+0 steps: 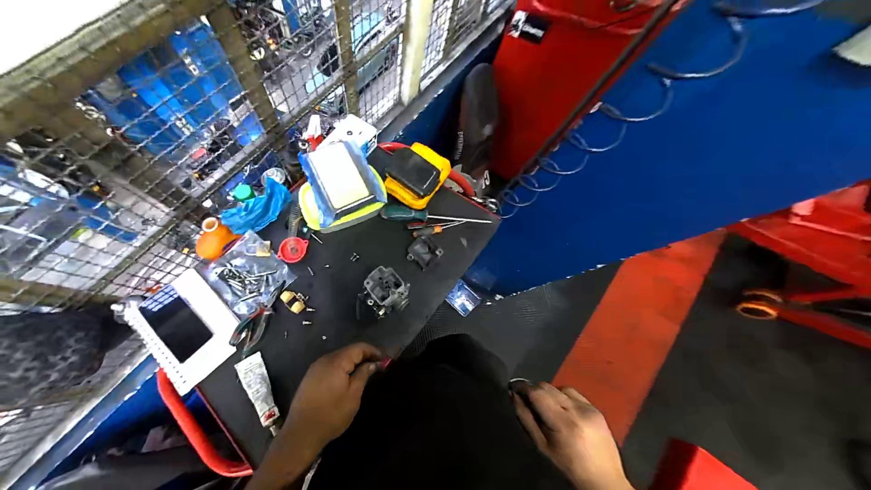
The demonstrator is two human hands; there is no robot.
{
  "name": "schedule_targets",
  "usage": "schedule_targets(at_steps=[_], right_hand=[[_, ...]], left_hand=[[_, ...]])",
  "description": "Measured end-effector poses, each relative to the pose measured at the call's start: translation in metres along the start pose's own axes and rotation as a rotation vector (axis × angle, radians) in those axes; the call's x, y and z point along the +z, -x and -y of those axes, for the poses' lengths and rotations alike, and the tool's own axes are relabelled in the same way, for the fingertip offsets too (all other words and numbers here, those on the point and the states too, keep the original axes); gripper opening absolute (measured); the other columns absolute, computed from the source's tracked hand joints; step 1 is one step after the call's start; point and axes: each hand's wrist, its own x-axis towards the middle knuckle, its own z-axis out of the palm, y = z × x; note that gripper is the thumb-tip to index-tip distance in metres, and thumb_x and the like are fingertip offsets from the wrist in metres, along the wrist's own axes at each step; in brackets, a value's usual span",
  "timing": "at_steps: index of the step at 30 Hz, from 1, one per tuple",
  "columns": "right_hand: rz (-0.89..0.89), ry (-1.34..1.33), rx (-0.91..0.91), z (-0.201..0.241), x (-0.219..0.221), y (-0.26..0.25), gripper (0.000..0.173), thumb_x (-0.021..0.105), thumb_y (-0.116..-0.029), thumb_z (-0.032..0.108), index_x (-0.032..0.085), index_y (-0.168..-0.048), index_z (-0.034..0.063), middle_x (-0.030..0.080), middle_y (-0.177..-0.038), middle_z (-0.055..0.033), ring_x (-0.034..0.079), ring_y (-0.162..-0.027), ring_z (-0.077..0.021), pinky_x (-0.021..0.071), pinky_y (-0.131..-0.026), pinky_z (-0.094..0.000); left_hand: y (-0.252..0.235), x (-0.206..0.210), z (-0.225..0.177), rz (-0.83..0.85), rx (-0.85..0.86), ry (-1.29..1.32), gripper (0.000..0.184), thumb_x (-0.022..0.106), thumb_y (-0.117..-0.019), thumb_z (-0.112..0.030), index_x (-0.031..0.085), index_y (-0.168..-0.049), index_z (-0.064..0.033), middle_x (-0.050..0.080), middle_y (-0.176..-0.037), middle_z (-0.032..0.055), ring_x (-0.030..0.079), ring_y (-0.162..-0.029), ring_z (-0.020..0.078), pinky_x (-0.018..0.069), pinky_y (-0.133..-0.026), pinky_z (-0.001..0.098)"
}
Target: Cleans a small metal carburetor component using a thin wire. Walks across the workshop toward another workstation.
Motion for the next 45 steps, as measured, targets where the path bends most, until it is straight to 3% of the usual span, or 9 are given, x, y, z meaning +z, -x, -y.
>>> schedule_targets(at_steps=[4,7,10,16,18,21,26,35,45], right_hand=[[0.043,-0.031,-0.143,-0.002,0.006,-0.04,0.032,0.048,-0.1028,0.029,0.074,-0.095,0.0123,0.073,-0.083,-0.0051,0.069,-0.071,-0.0225,0.0546,-0.063,-0.0416],[0.053,-0.099,-0.196,0.009,0.004,-0.072,0.029,0.05,-0.1027,0.028,0.074,-0.097,0.013,0.074,-0.087,-0.0043,0.069,-0.075,-0.0207,0.0553,-0.065,-0.0401],[0.04,-0.192,-0.206,0.029,-0.004,-0.097,0.028,0.052,-0.1032,0.029,0.075,-0.098,0.014,0.072,-0.084,-0.0023,0.067,-0.074,-0.0179,0.0536,-0.065,-0.0376],[0.033,-0.151,-0.248,0.062,-0.034,-0.127,0.025,0.055,-0.1021,0.026,0.076,-0.098,0.0147,0.071,-0.083,-0.0013,0.066,-0.074,-0.0172,0.0524,-0.066,-0.0367],[0.029,-0.144,-0.219,0.071,-0.044,-0.13,0.025,0.055,-0.1013,0.026,0.077,-0.097,0.0142,0.071,-0.082,-0.0012,0.065,-0.073,-0.0165,0.0515,-0.065,-0.0362],[0.029,-0.286,-0.133,0.086,-0.061,-0.13,0.022,0.057,-0.1021,0.027,0.075,-0.097,0.0154,0.069,-0.081,0.0029,0.064,-0.073,-0.0101,0.0508,-0.065,-0.0314],[-0.005,-0.542,-0.044,0.106,-0.087,-0.128,0.018,0.062,-0.1013,0.024,0.075,-0.093,0.0148,0.069,-0.079,0.0069,0.063,-0.074,-0.0028,0.0523,-0.067,-0.0238],[-0.11,-0.452,-0.022,0.117,-0.096,-0.123,0.015,0.062,-0.0955,0.018,0.073,-0.085,0.0138,0.065,-0.073,0.0067,0.059,-0.068,-0.003,0.0476,-0.062,-0.0226],[-0.052,-0.672,0.08,0.118,-0.103,-0.122,0.009,0.069,-0.0917,0.016,0.076,-0.086,0.0151,0.065,-0.074,0.0107,0.058,-0.067,0.0025,0.0497,-0.058,-0.015]], left_hand=[[0.011,-0.013,0.02,-0.109,-0.192,0.092,0.028,0.056,-0.1052,-0.026,0.067,-0.129,-0.0185,0.072,-0.115,-0.0029,0.072,-0.085,0.009,0.0629,-0.077,0.0328],[0.016,-0.021,0.033,-0.099,-0.216,0.24,0.023,0.057,-0.103,-0.015,0.068,-0.123,-0.014,0.072,-0.115,-0.0018,0.074,-0.092,0.0106,0.0651,-0.083,0.0322],[0.012,-0.026,0.031,-0.117,-0.213,0.32,0.02,0.057,-0.1038,-0.016,0.07,-0.118,-0.0132,0.075,-0.109,-0.0023,0.075,-0.095,0.0118,0.0655,-0.086,0.0335],[-0.016,-0.022,0.01,-0.202,0.098,0.142,0.02,0.059,-0.1023,-0.029,0.076,-0.113,-0.0271,0.068,-0.118,-0.0101,0.066,-0.1,0.0043,0.0585,-0.084,0.0292],[-0.025,-0.018,-0.008,-0.216,0.198,0.181,0.019,0.062,-0.1007,-0.031,0.077,-0.113,-0.0282,0.067,-0.112,-0.0095,0.065,-0.092,0.0041,0.0581,-0.076,0.0262],[-0.031,-0.013,-0.041,-0.037,0.251,0.585,0.018,0.068,-0.0994,-0.018,0.075,-0.115,-0.0136,0.074,-0.097,0.0018,0.071,-0.075,0.0149,0.0638,-0.066,0.0316],[-0.03,-0.008,-0.071,0.276,0.268,0.966,0.016,0.063,-0.1009,-0.007,0.07,-0.113,0.001,0.073,-0.095,0.0173,0.074,-0.075,0.0232,0.0654,-0.069,0.0361],[-0.02,-0.01,-0.077,0.425,0.331,1.036,0.019,0.057,-0.1038,-0.006,0.069,-0.115,0.0035,0.072,-0.097,0.0192,0.073,-0.076,0.0232,0.0644,-0.07,0.036],[-0.018,-0.009,-0.08,0.424,0.374,1.01,0.018,0.061,-0.1014,-0.005,0.071,-0.115,0.0024,0.072,-0.092,0.0176,0.07,-0.073,0.0195,0.0622,-0.067,0.0321]])
